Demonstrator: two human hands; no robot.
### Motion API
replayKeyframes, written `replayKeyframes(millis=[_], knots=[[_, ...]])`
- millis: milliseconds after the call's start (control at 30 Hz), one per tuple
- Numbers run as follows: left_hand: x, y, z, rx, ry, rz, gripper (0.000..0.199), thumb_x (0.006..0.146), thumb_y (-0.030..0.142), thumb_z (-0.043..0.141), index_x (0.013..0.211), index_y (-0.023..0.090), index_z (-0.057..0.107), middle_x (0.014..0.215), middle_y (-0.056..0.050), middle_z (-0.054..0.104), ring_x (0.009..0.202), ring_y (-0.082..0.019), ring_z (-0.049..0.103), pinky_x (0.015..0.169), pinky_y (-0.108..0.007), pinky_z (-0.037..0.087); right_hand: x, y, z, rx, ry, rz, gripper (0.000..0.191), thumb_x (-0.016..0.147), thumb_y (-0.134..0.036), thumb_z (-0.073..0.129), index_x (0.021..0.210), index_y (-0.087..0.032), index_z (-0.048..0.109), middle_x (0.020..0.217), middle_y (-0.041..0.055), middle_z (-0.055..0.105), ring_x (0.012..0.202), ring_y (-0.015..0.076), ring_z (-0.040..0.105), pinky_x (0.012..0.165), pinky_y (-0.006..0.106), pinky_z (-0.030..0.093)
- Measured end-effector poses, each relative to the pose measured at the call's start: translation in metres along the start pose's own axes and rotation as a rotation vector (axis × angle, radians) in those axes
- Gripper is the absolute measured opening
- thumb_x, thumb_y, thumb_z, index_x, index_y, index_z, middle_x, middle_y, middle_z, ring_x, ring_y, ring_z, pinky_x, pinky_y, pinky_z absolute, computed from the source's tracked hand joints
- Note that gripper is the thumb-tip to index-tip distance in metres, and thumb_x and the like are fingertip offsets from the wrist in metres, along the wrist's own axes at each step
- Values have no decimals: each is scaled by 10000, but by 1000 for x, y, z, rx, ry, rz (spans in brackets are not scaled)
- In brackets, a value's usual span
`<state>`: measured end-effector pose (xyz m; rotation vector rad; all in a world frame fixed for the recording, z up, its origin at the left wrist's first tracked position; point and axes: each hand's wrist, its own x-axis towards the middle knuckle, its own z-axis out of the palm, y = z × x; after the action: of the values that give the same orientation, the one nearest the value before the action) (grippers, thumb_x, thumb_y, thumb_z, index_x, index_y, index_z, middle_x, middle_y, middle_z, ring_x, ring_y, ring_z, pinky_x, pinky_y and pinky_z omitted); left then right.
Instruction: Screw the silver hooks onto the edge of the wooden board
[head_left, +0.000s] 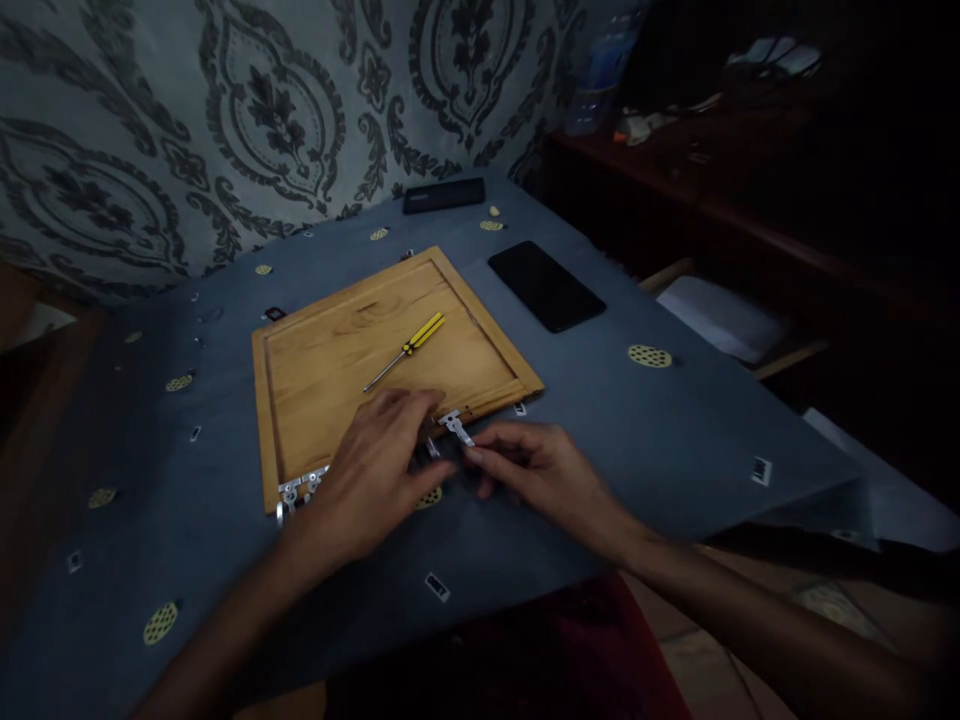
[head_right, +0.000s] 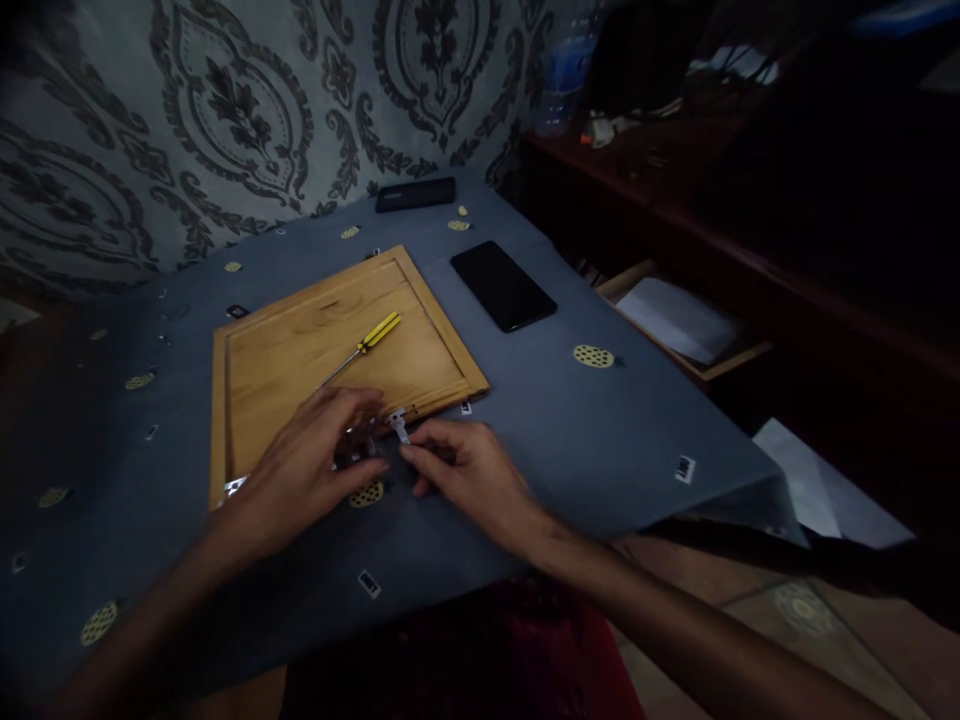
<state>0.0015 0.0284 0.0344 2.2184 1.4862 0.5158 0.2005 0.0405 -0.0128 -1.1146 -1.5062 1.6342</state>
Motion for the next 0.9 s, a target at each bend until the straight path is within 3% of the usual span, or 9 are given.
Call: replayKeyframes(millis=[300, 733, 900], knots=[[7, 5, 14, 108, -29, -27, 637, 795, 239, 795, 1342, 190, 473, 1244, -106, 664, 1195, -308, 588, 1024, -490, 474, 2, 1, -1, -127, -32, -25, 251, 918, -335, 565, 727, -185, 630, 513, -39, 563, 476, 98, 527, 509, 226, 404], [7, 5, 16, 104, -9, -93, 515, 851, 260, 757, 1291, 203, 496, 1205, -86, 695, 1156, -289, 620, 994, -469, 473, 10, 3, -5, -150, -139, -59, 256, 946, -324, 527, 759, -178, 625, 549, -62, 536, 391, 66, 512, 461, 213, 392], [7, 8, 19, 157, 6, -99, 558, 841, 246, 760, 1316, 199, 472, 1200, -95, 693, 1151, -298, 612, 995, -483, 454, 6, 2, -8, -185, -105, -89, 214, 963, -324, 527, 904, -182, 676, 726, -11, 691, 411, 73, 553, 454, 221, 442]])
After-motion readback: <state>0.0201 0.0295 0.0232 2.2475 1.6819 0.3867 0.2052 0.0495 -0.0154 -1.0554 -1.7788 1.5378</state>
